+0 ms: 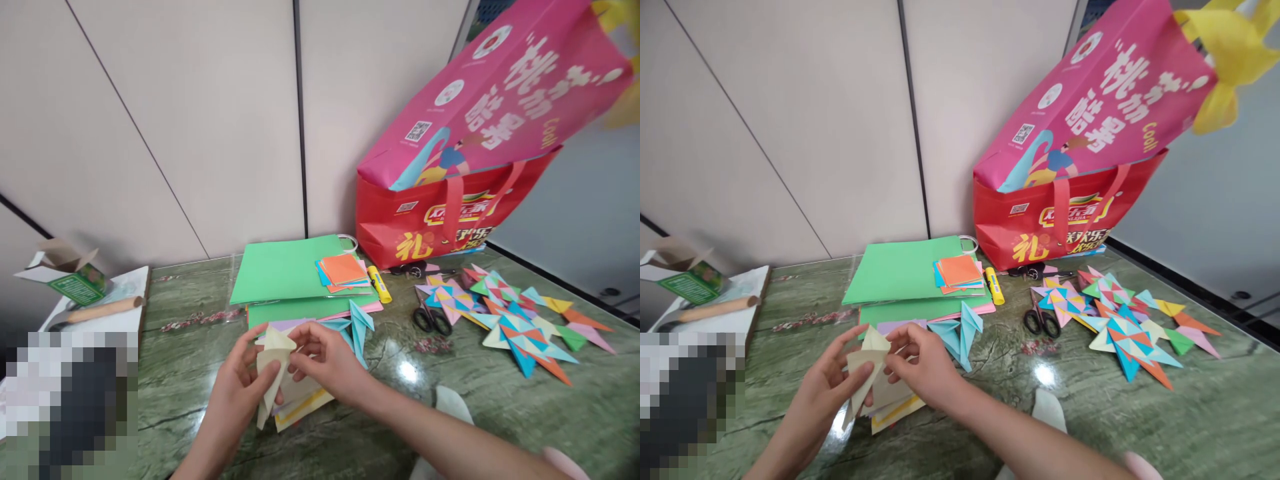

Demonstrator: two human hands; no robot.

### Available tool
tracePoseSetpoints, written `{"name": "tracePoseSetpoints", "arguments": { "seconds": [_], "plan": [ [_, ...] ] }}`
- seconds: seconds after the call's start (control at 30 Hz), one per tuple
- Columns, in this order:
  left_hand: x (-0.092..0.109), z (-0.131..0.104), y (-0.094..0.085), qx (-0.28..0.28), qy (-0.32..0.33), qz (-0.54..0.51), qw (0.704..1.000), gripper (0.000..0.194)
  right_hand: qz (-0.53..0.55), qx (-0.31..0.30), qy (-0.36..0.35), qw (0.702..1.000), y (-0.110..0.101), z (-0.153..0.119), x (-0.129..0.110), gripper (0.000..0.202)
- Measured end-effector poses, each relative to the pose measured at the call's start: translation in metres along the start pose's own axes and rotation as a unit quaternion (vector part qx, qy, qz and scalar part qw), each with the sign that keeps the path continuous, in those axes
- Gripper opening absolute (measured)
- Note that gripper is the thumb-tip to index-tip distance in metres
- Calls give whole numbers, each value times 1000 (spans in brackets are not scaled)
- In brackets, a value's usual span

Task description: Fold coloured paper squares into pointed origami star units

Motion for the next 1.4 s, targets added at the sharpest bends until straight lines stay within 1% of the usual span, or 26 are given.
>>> {"name": "tracePoseSetpoints", "arguments": {
  "seconds": [0.07, 0.13, 0.2, 0.27, 0.33, 0.4, 0.5, 0.57, 0.7, 0.87, 0.97, 1.1, 1.17, 1.23, 1.3, 1.4],
  "plan": [
    [-2, 0, 0, 0, -20, 23, 1000, 53, -62, -13, -42, 997, -2, -1, -3, 22],
    [-4, 0, 0, 0, -37, 38, 999, 47, -144, -28, -101, 984, -3, -2, -8, 26],
    [-5, 0, -1, -4, -38, 38, 999, 43, -228, -43, -168, 958, -4, -4, -13, 30],
    [-5, 0, -1, -16, -29, 39, 999, 41, -287, -56, -225, 929, -4, -5, -17, 30],
    [-4, 0, -2, -29, -18, 37, 999, 44, -312, -52, -254, 914, -5, -6, -19, 25],
    [-3, 0, -5, -24, -5, 29, 999, 50, -310, -33, -262, 913, -7, -5, -21, 22],
    [0, 1, -8, 16, 11, 25, 1000, 46, -288, -15, -281, 915, -10, -5, -23, 28],
    [-1, 1, -8, 32, 5, 24, 999, 39, -275, -16, -295, 915, -10, -5, -24, 29],
    [-5, -1, -7, 34, -15, 24, 999, 35, -269, -11, -314, 911, -11, -6, -25, 24],
    [-5, -4, -4, 33, -3, 28, 999, 33, -277, 2, -343, 898, -11, -8, -27, 19],
    [-4, -9, -1, 66, 21, 34, 997, 31, -284, -1, -363, 888, -11, -10, -28, 18],
    [-5, -12, 2, 84, 40, 45, 995, 27, -295, -9, -389, 873, -10, -14, -28, 23],
    [-5, -11, 0, 93, 61, 64, 992, 25, -300, -4, -399, 867, -10, -15, -28, 23],
    [-3, -10, -3, 102, 99, 94, 985, 23, -300, 4, -402, 865, -9, -16, -30, 23],
    [1, -11, -5, 116, 150, 124, 974, 19, -297, 9, -399, 867, -7, -16, -34, 23],
    [7, -15, -7, 143, 199, 174, 954, 16, -287, 21, -395, 873, -5, -16, -41, 24]
  ]
}}
Point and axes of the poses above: each hand's wrist, its own z-axis towards the middle knuckle, its own y-axis out of the palm, x = y × z, the point moved 4 cm from there along z, towards the middle knuckle, and after that the axes turned 15 degrees about -y, right-handed, at the moved point
